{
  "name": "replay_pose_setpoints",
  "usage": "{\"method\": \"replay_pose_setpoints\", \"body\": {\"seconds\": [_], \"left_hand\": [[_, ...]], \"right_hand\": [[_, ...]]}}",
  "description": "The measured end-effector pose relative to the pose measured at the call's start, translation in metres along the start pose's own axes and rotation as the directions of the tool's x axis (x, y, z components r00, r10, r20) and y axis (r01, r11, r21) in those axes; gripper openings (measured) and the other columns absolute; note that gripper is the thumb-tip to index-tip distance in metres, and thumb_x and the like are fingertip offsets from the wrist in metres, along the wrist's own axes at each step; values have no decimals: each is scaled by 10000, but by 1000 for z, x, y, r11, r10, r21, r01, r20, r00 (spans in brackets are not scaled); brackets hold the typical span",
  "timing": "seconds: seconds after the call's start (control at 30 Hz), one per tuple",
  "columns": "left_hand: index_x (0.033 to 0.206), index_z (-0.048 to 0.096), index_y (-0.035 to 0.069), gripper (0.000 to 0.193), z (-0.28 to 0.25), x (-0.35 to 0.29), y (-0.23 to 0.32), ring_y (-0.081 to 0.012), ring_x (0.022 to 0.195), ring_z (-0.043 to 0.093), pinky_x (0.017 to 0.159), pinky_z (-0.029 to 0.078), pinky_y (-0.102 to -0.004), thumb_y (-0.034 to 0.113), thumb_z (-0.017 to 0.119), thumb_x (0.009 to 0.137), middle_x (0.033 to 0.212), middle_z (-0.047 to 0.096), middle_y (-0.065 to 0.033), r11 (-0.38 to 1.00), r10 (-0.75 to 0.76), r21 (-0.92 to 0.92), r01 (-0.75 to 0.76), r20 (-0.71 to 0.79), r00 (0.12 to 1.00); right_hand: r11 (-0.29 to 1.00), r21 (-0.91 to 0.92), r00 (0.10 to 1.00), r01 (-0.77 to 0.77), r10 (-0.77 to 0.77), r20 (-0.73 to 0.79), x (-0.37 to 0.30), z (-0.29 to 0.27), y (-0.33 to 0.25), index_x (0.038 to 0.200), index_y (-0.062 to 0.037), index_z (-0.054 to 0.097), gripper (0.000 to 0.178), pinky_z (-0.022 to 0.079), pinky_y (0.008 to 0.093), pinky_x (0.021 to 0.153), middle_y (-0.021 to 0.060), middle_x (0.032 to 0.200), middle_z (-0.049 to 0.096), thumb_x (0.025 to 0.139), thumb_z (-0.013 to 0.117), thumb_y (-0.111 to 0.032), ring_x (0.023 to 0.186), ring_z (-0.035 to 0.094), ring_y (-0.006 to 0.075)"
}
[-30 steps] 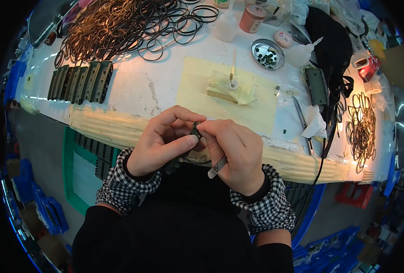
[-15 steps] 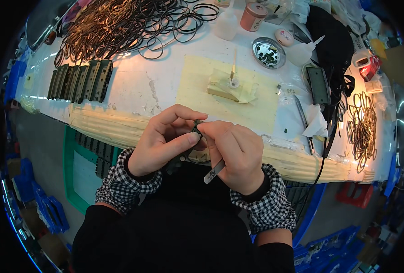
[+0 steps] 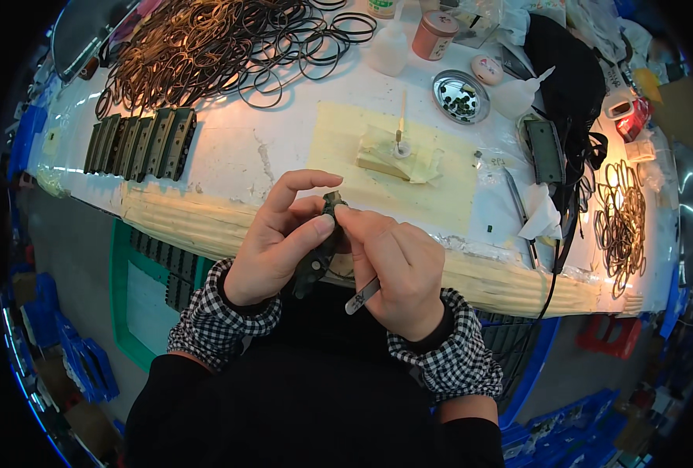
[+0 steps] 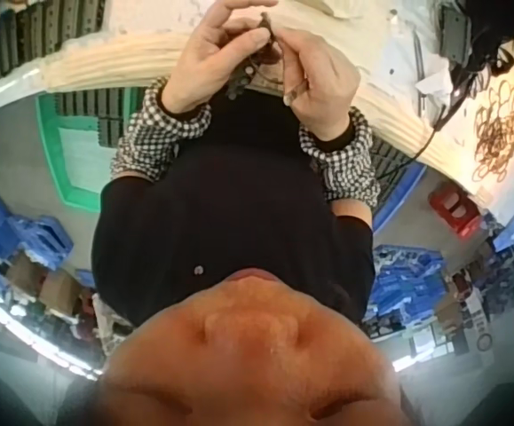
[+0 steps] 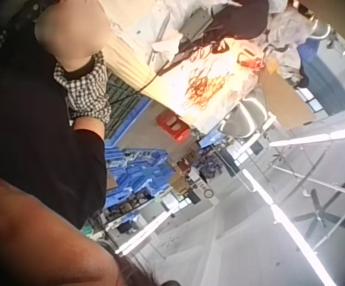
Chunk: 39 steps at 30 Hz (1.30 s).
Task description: Assembling small electronic components into a green housing using tweezers.
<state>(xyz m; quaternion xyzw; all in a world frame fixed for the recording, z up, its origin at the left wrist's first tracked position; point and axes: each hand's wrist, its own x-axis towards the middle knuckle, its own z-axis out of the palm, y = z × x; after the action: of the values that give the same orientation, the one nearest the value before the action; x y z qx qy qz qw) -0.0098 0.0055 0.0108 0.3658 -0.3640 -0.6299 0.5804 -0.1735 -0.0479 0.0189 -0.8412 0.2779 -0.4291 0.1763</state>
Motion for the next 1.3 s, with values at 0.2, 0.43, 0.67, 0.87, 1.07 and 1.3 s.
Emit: {"method": "replay_pose_setpoints", "body": {"seconds": [0.2, 0.43, 0.67, 0.87, 1.07, 1.3], "left_hand": [[1311, 430, 61, 314, -5, 0, -8, -77, 942, 589, 843, 510, -236, 73, 497, 1005, 1042, 555, -49, 997, 78, 9, -79, 58, 995], [1243, 420, 69, 231, -4, 2, -11, -68, 960, 562, 850, 489, -235, 79, 458, 1016, 1051, 542, -49, 994, 93, 55, -96, 51, 994], [1206, 379, 92, 182, -10, 15, -2, -140, 991, 604, 880, 505, -291, 87, 393, 1025, 1079, 573, -103, 980, 158, 117, -162, 44, 986], [1212, 388, 113, 187, -21, 20, 1, -185, 945, 650, 829, 556, -319, 106, 392, 1026, 1059, 569, -121, 989, 114, 104, -105, -81, 990], [1201, 405, 116, 179, -21, 20, 4, -177, 924, 661, 830, 567, -322, 125, 416, 1023, 1034, 595, -115, 999, 38, 22, -36, -123, 992], [1183, 425, 115, 168, -21, 19, 0, -173, 930, 665, 829, 572, -323, 141, 445, 1018, 1017, 607, -103, 995, 74, 78, -66, -103, 992]], "right_hand": [[1000, -16, 999, -8, 9, 31, 0, -3, -6, 1012, -22, 670, 247, 456, 309, 521, 88, 836, 693, 774, 694, 39, 586, 617, 217], [999, -53, 996, 9, -4, 95, 0, -7, -8, 1060, -19, 659, 348, 468, 307, 535, 87, 872, 693, 720, 663, 58, 611, 623, 210], [999, 34, 989, -40, 34, 141, 3, -8, -8, 1128, -59, 630, 436, 469, 321, 539, 63, 905, 658, 704, 645, 44, 602, 588, 222], [996, -86, 940, -38, 64, 334, 5, -17, -15, 986, -72, 625, 234, 479, 331, 548, 57, 856, 582, 771, 692, -7, 607, 586, 237], [943, 169, 954, -288, 266, 138, 4, -5, -27, 915, -52, 667, 172, 429, 275, 528, 63, 817, 539, 776, 744, 15, 603, 545, 180], [955, 224, 972, -194, 156, 178, -8, 11, -34, 927, -74, 693, 171, 422, 270, 492, 42, 818, 533, 781, 740, 3, 550, 515, 150]]}}
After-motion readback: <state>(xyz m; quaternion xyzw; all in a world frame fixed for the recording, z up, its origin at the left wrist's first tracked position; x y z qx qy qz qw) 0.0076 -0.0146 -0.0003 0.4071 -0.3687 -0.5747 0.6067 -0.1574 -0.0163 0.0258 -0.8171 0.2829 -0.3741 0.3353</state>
